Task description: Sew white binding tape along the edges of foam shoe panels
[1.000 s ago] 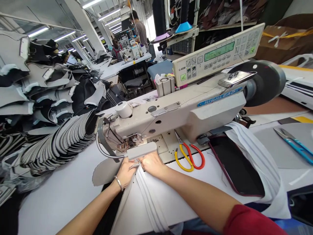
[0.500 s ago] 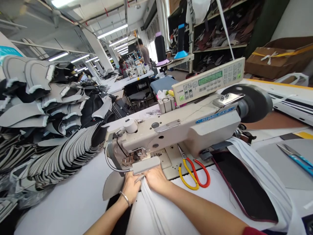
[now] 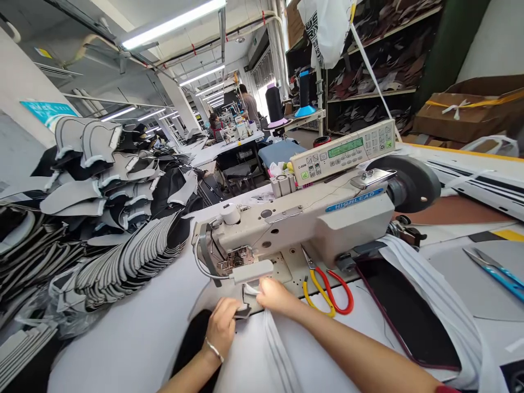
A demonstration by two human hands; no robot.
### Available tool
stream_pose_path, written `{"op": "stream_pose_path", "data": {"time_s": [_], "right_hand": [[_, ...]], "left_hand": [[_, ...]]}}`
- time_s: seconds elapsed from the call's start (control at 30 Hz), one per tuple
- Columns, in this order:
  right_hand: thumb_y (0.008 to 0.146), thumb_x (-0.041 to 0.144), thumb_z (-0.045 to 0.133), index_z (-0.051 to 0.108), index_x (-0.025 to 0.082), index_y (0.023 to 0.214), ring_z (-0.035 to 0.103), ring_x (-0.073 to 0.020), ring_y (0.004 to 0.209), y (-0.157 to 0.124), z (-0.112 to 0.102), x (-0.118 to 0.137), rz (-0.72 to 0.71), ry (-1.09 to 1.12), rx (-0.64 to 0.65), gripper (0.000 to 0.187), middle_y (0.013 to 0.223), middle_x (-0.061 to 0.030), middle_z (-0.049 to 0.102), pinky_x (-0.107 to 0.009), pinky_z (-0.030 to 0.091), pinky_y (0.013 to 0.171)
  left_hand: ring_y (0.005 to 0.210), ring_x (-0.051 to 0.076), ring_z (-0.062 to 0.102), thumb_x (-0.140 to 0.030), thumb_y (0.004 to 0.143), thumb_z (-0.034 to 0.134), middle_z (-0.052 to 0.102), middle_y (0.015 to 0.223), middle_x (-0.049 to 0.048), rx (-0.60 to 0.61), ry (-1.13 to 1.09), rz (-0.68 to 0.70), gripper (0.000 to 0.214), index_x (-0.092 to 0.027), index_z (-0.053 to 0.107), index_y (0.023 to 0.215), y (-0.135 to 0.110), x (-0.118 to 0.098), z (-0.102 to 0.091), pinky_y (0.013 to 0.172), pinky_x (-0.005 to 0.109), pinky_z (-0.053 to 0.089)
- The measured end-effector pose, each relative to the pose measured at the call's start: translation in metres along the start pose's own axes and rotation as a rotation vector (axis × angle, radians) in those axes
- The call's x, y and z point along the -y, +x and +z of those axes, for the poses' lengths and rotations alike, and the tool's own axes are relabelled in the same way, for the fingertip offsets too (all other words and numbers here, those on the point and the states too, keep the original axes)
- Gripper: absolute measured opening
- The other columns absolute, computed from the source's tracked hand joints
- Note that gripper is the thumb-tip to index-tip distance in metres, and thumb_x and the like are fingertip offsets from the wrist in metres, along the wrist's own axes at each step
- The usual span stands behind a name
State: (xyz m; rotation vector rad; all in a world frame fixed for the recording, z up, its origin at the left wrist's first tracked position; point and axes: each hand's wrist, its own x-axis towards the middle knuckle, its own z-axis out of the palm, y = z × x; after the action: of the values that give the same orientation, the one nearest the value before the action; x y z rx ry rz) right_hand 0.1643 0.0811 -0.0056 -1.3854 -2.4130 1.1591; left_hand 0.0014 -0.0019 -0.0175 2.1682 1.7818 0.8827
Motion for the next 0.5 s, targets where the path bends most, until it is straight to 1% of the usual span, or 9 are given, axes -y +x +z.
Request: {"op": "stream_pose_path", "data": {"time_s": [0.07, 0.1, 0.17, 0.27, 0.33, 0.4, 0.43, 0.47, 0.5], "right_hand": [[0.068, 0.011, 0.042, 0.045, 0.015, 0.077, 0.052, -0.0146, 0.059, -0.005, -0.001, -0.001, -0.011, 0.152, 0.067, 0.011, 0.064, -0.0007, 0.056, -0.022, 0.036, 0.053], [0.067, 0.011, 0.043, 0.044, 0.015, 0.077, 0.051, -0.0130, 0.058, -0.011, 0.002, 0.000, -0.033, 0.235, 0.091, 0.011, 0.064, 0.0007, 0.055, -0.021, 0.036, 0.052], [0.064, 0.012, 0.047, 0.042, 0.016, 0.075, 0.050, -0.0123, 0.062, -0.028, 0.015, 0.006, -0.109, 0.327, 0.101, 0.013, 0.068, 0.0010, 0.054, -0.020, 0.035, 0.054], [0.066, 0.015, 0.050, 0.045, 0.017, 0.078, 0.049, -0.0134, 0.069, -0.060, 0.033, 0.020, -0.230, 0.225, 0.112, 0.013, 0.078, -0.0014, 0.055, -0.021, 0.036, 0.058], [0.070, 0.017, 0.051, 0.049, 0.018, 0.082, 0.050, -0.0135, 0.070, -0.079, 0.033, 0.027, -0.361, 0.135, 0.241, 0.012, 0.081, -0.0013, 0.055, -0.021, 0.037, 0.059], [0.071, 0.018, 0.055, 0.053, 0.019, 0.085, 0.051, -0.0126, 0.074, -0.091, 0.020, 0.024, -0.565, 0.090, 0.380, 0.014, 0.083, 0.0002, 0.056, -0.019, 0.038, 0.063], [0.072, 0.018, 0.056, 0.055, 0.019, 0.087, 0.052, -0.0119, 0.074, -0.093, 0.011, 0.018, -0.628, 0.072, 0.384, 0.015, 0.084, 0.0008, 0.056, -0.019, 0.039, 0.065], [0.073, 0.017, 0.055, 0.055, 0.019, 0.088, 0.052, -0.0116, 0.074, -0.094, 0.001, 0.009, -0.625, 0.030, 0.319, 0.015, 0.085, 0.0003, 0.056, -0.019, 0.040, 0.066], [0.075, 0.017, 0.052, 0.056, 0.018, 0.088, 0.052, -0.0120, 0.075, -0.094, -0.009, -0.003, -0.560, -0.060, 0.200, 0.013, 0.085, -0.0008, 0.056, -0.020, 0.040, 0.067]], "left_hand": [[0.074, 0.019, 0.054, -0.010, 0.073, 0.037, 0.062, 0.078, 0.0080, 0.043, -0.013, 0.099, 0.028, -0.018, 0.064, 0.079, -0.006, 0.000, 0.000, 0.069, 0.032, 0.044], [0.075, 0.020, 0.054, -0.014, 0.073, 0.041, 0.063, 0.079, 0.0083, 0.053, -0.062, 0.072, 0.024, -0.018, 0.064, 0.078, -0.007, -0.002, 0.000, 0.071, 0.033, 0.044], [0.077, 0.021, 0.055, -0.018, 0.070, 0.048, 0.063, 0.079, 0.0085, 0.030, -0.285, -0.152, 0.017, -0.017, 0.064, 0.075, -0.004, -0.010, 0.002, 0.073, 0.034, 0.045], [0.064, 0.019, 0.058, -0.030, 0.075, 0.048, 0.062, 0.068, 0.0090, -0.032, -0.804, -0.761, 0.023, -0.011, 0.061, 0.073, 0.010, -0.025, 0.006, 0.061, 0.031, 0.048], [0.049, 0.013, 0.054, -0.030, 0.076, 0.050, 0.060, 0.060, 0.0090, -0.028, -1.049, -1.058, 0.024, -0.008, 0.059, 0.070, 0.019, -0.031, 0.009, 0.046, 0.024, 0.044], [0.040, 0.006, 0.046, -0.019, 0.072, 0.056, 0.058, 0.058, 0.0085, -0.010, -1.140, -1.169, 0.014, -0.007, 0.056, 0.066, 0.022, -0.029, 0.011, 0.035, 0.016, 0.034], [0.037, 0.003, 0.042, -0.013, 0.070, 0.056, 0.058, 0.058, 0.0079, -0.007, -1.160, -1.177, 0.009, -0.006, 0.055, 0.065, 0.022, -0.027, 0.011, 0.032, 0.012, 0.028], [0.036, 0.001, 0.039, -0.010, 0.069, 0.056, 0.058, 0.059, 0.0069, -0.006, -1.175, -1.178, 0.006, -0.007, 0.054, 0.065, 0.020, -0.023, 0.011, 0.030, 0.011, 0.023], [0.035, 0.000, 0.036, -0.010, 0.069, 0.056, 0.057, 0.059, 0.0056, -0.004, -1.188, -1.175, 0.005, -0.007, 0.054, 0.065, 0.018, -0.020, 0.011, 0.029, 0.010, 0.019]]}}
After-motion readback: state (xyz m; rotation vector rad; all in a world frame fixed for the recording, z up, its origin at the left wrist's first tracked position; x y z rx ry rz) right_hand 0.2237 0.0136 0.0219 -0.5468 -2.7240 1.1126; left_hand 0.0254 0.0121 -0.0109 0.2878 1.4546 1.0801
